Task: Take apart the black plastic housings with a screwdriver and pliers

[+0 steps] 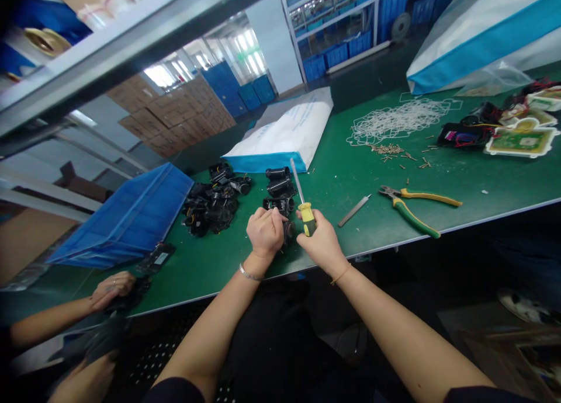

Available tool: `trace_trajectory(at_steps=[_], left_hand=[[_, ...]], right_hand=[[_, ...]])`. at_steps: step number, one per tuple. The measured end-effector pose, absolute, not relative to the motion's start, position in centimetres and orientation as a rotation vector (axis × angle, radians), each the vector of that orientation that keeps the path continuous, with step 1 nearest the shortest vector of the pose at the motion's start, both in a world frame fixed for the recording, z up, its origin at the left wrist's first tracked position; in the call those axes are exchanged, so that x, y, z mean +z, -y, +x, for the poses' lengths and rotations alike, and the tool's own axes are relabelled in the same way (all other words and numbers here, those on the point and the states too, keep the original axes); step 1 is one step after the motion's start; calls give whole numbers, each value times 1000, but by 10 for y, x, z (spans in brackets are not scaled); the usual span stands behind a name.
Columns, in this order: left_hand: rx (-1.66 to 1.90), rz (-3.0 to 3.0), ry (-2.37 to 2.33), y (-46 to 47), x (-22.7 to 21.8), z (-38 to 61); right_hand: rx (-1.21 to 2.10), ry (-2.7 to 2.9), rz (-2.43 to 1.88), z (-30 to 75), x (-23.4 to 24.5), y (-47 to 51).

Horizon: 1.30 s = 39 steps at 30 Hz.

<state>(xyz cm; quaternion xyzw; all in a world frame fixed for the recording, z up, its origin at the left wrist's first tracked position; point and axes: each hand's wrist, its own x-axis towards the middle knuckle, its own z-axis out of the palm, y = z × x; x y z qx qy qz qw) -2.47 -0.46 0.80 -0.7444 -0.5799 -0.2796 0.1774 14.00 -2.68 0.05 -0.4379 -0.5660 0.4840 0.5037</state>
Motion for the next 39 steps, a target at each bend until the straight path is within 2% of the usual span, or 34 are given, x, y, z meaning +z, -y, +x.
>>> trace_trajectory(at_steps=[20,32,36,39], left_hand=[[-639,-2017,1713,-4,6,-22],[-339,-1997,1904,6,16,-25],[-258,-2224,2042,18,33,-43],[-217,-2523,1980,27,46,-61]], right_hand=[[1112,1465,-1154,134,-15,22],[801,1829,-1291,144,-13,28],[669,1777,-1385,156,-8,8],[622,1731,-1403,171,-3,-5]])
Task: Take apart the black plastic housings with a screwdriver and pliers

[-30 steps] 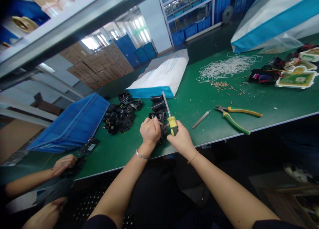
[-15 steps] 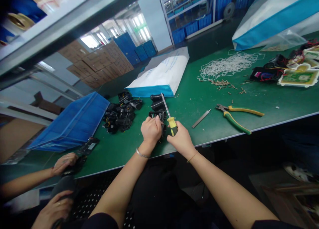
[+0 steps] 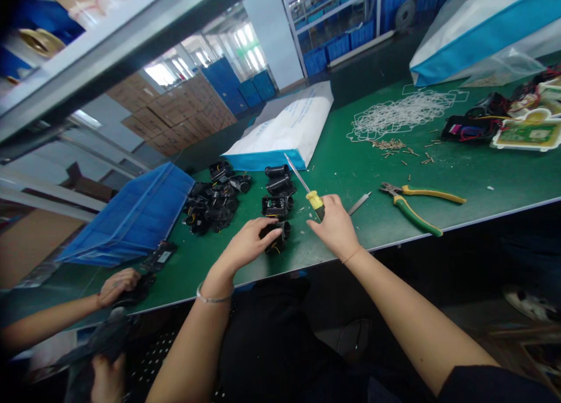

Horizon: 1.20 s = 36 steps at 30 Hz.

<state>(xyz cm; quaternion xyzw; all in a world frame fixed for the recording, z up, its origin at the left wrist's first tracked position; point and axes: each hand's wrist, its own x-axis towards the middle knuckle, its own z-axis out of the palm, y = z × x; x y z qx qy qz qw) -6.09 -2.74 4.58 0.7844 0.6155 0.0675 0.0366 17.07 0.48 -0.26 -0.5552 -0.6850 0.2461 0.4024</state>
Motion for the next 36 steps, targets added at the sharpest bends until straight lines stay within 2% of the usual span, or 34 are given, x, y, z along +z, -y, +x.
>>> trace_trajectory(at_steps=[8,13,16,19,21,24,28,31,36], left_hand=[[-136,2260,-2262,38,59,-56],[116,2471,-2027,40,73,-46],[260,2729,-1591,31,73,-54],[243,2752,-1225,22,56,-62],[246,2699,-1222,20,41,-60],[320,2597,-1576,24,25,-47],[306,2440,-1873,30,27,-29],[308,2479,-1775,29,36,-27],[351,2684,-1326,22,34,-37]], right_hand=[[791,1568,-1405,222,-9,31],[1053,1512,-1485,260,-12,59],[1379,1509,-1404,281,-11,78],[1620,1470,-1292,295,-12,96],[1698,1424,-1256,300,-14,105],[1842,1329,-1222,300,-16,114],[2032,1200,-1153,296,-19,121],[2097,1194,-1108,295,-24,128],[2303,1107,-913,291,-35,139]])
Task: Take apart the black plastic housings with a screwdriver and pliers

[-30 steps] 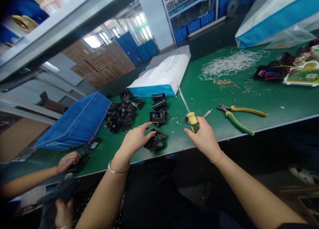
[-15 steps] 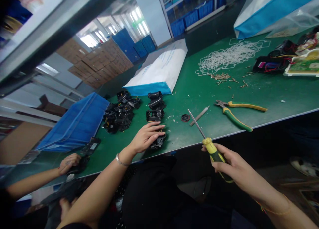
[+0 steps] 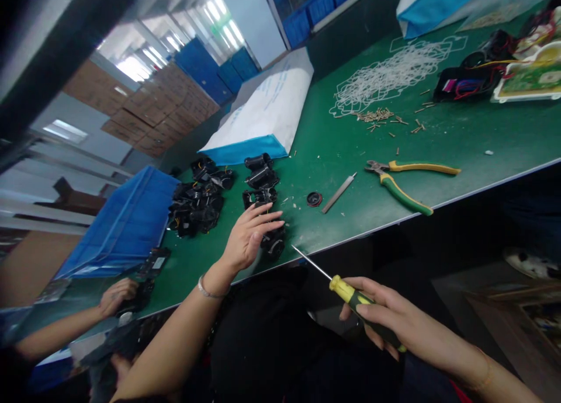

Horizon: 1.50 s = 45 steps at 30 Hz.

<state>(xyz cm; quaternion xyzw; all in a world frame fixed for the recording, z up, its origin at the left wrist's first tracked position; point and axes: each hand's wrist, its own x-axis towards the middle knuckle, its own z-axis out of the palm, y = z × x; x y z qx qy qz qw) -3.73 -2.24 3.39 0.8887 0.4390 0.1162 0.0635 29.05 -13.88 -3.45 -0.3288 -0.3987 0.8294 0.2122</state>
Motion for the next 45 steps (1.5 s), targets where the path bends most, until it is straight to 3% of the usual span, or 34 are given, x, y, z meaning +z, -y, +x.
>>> trace_trajectory(at_steps=[10,27,45], left_hand=[[727,2647,-1276,21,-2,-35],[690,2617,-1307,22,2,-33],[663,2665,-1275,19,2,-35]], right_hand=[[2367,992,-967,272,-45,136],[2387,1010,-1019,264,-37,120],[2742,600,-815,270,-35,93]])
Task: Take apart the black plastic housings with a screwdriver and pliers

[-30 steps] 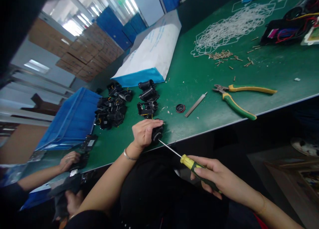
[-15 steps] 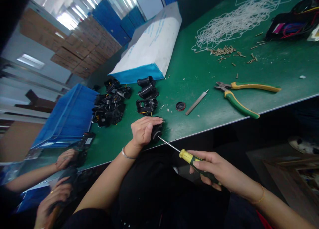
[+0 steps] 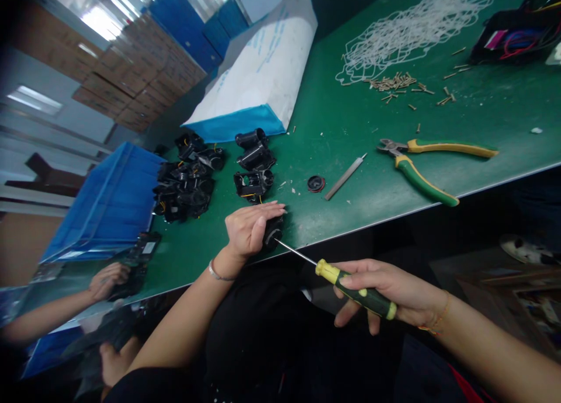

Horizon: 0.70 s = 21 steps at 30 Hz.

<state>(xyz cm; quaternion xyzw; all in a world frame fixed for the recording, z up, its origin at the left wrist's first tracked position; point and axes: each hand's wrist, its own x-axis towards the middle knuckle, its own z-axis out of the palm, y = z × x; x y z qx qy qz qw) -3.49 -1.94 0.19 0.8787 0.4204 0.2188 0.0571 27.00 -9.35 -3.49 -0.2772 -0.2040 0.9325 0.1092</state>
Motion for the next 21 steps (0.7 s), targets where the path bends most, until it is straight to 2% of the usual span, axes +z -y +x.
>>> trace_trajectory(at_steps=[5,14,21], left_hand=[[678,2653,-1299,20,0,-34],[705,2675,-1281,19,0,-34],[750,2681,-1278,18,-3,-33]], right_hand=[[2666,686,-895,273,-26,93],[2640,514,-1134,270,-5,101],[2681,646,-1038,267,3,95]])
